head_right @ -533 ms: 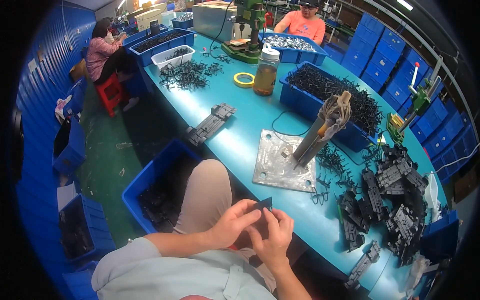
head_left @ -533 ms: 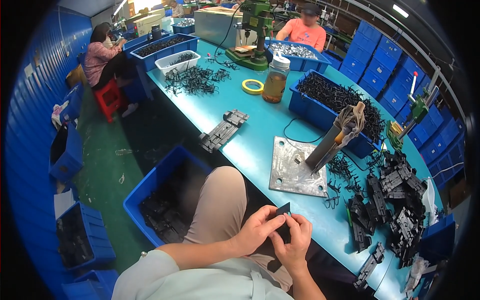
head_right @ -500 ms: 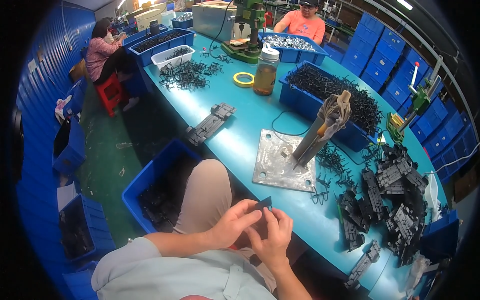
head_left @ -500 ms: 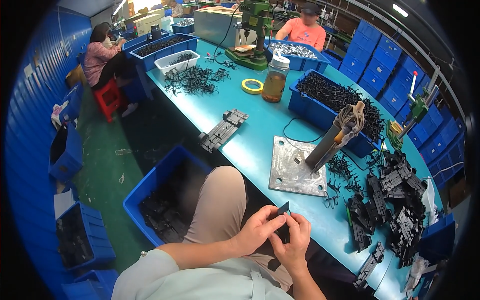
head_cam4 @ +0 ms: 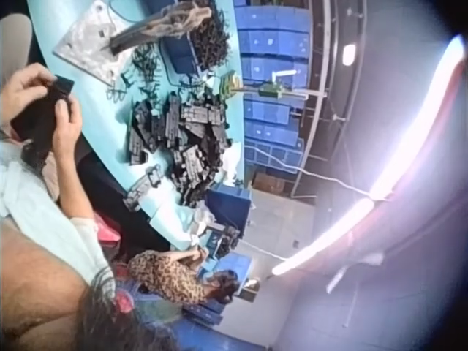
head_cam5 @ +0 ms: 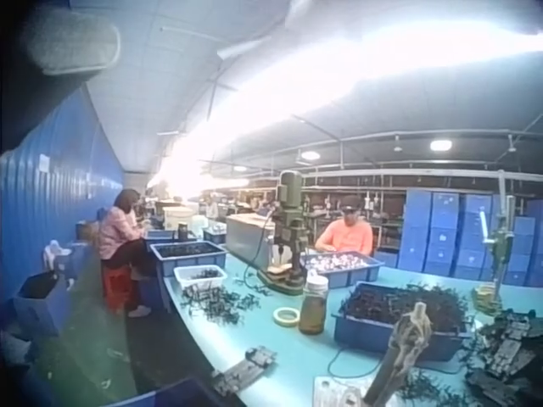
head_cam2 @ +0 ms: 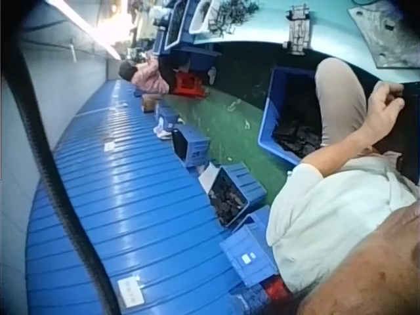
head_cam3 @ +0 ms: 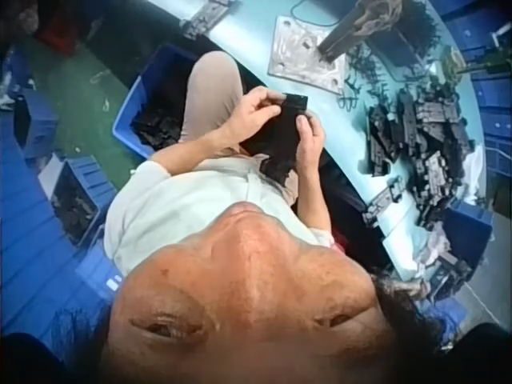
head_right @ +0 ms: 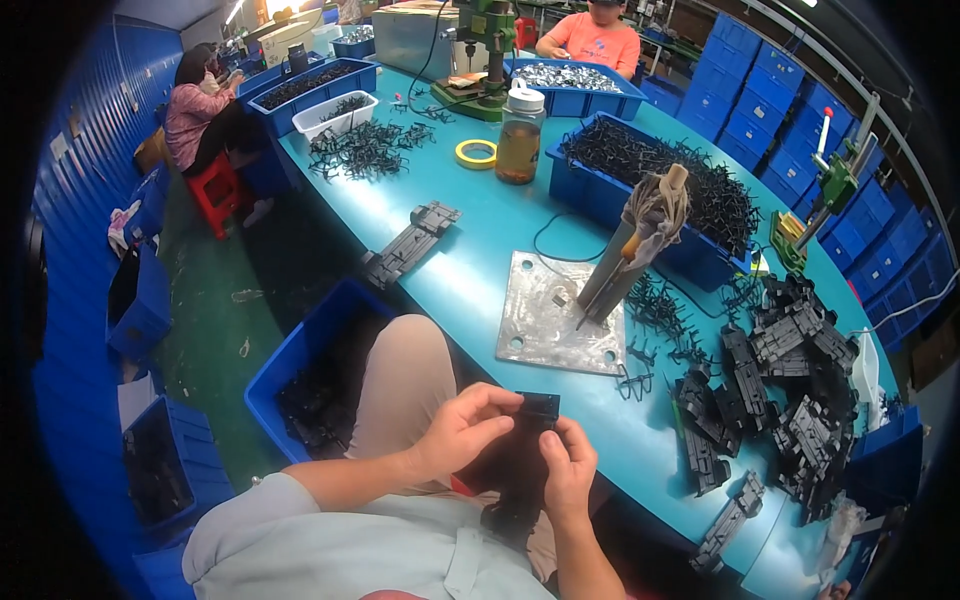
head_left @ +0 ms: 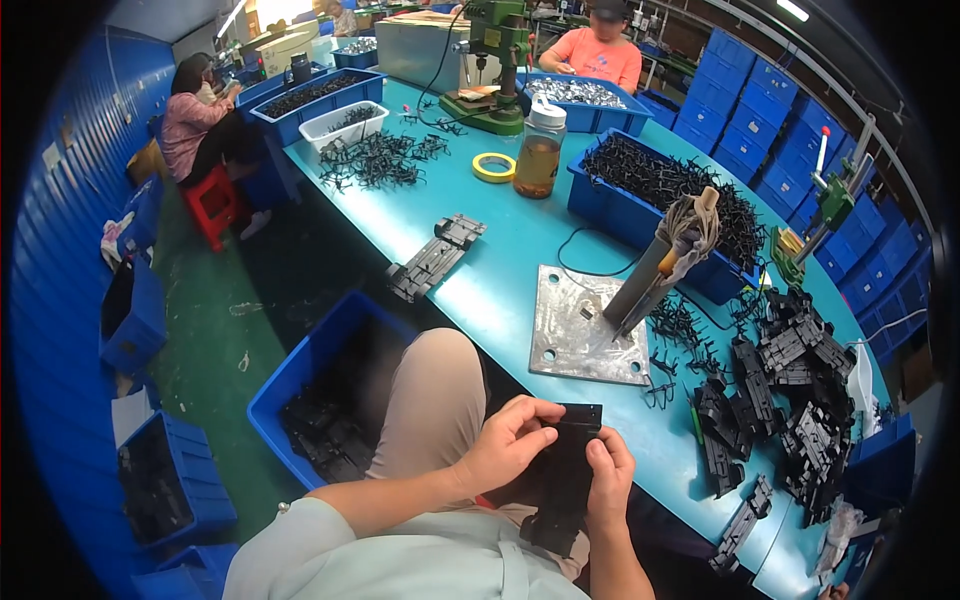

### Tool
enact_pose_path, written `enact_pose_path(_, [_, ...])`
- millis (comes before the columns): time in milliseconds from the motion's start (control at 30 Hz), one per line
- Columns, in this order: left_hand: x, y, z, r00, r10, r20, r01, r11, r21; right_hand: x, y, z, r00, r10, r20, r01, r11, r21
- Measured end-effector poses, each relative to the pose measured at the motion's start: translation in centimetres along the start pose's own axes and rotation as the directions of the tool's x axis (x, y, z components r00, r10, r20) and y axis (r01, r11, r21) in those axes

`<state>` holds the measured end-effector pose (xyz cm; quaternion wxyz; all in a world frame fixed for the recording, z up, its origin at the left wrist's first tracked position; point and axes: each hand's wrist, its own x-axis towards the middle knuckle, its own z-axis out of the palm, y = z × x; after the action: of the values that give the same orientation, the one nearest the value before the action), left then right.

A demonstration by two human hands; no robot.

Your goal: Assembling plastic components for a toy vehicle at a factory workbench.

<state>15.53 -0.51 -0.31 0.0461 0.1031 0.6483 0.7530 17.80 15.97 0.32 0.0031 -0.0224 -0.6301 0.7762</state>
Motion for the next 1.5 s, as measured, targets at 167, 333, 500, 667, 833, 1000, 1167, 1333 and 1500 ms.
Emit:
enact_pose_path(167, [0.7, 0.7, -0.1, 0.95, -0.303, 0.075, 0.312, 0.906, -0.287, -0.2, -0.7, -0.6, 0.999, 0.046, 0.008, -0.047, 0.991, 0.126])
enact_pose_path(333, [1.6, 0.2, -0.4, 0.924, -0.366, 0.112, 0.375, 0.807, -0.457, 0.4, -0.5, -0.9, 0.999, 0.031, 0.04, -0.039, 0.974, 0.225])
enact_pose_path(500, [2.6, 1.1, -0.4, 0.878, -0.441, 0.186, 0.477, 0.772, -0.421, 1.0, -0.8, -0.8, 0.999, 0.041, 0.021, -0.044, 0.975, 0.216])
enact_pose_path(667, [3.5, 1.2, 0.0, 0.836, -0.446, 0.321, 0.549, 0.705, -0.449, 1.1, -0.2, -1.4, 0.999, 0.037, 0.014, -0.04, 0.959, 0.281])
enact_pose_path(833, [3.7, 0.9, 0.5, 0.871, -0.405, 0.278, 0.492, 0.731, -0.473, 1.6, 0.2, -2.5, 0.999, 0.033, -0.01, -0.031, 0.988, 0.149])
enact_pose_path(1000, [4.6, 0.6, 0.5, 0.883, -0.394, 0.256, 0.469, 0.758, -0.454, 2.3, -0.6, -2.6, 0.997, 0.061, -0.051, -0.045, 0.963, 0.265])
enact_pose_path(1167, [6.6, -0.1, 0.2, 0.895, -0.374, 0.244, 0.446, 0.78, -0.439, 3.3, -1.2, -2.4, 0.989, 0.133, -0.07, -0.101, 0.931, 0.351])
enact_pose_path(1333, [8.8, -0.5, 0.4, 0.89, -0.378, 0.256, 0.455, 0.78, -0.431, 4.7, -0.9, -2.9, 0.988, 0.118, -0.096, -0.074, 0.924, 0.375])
enact_pose_path(1500, [10.8, 0.4, 0.4, 0.869, -0.403, 0.287, 0.491, 0.779, -0.39, 6.0, -1.3, -3.1, 0.986, 0.119, -0.116, -0.065, 0.921, 0.385])
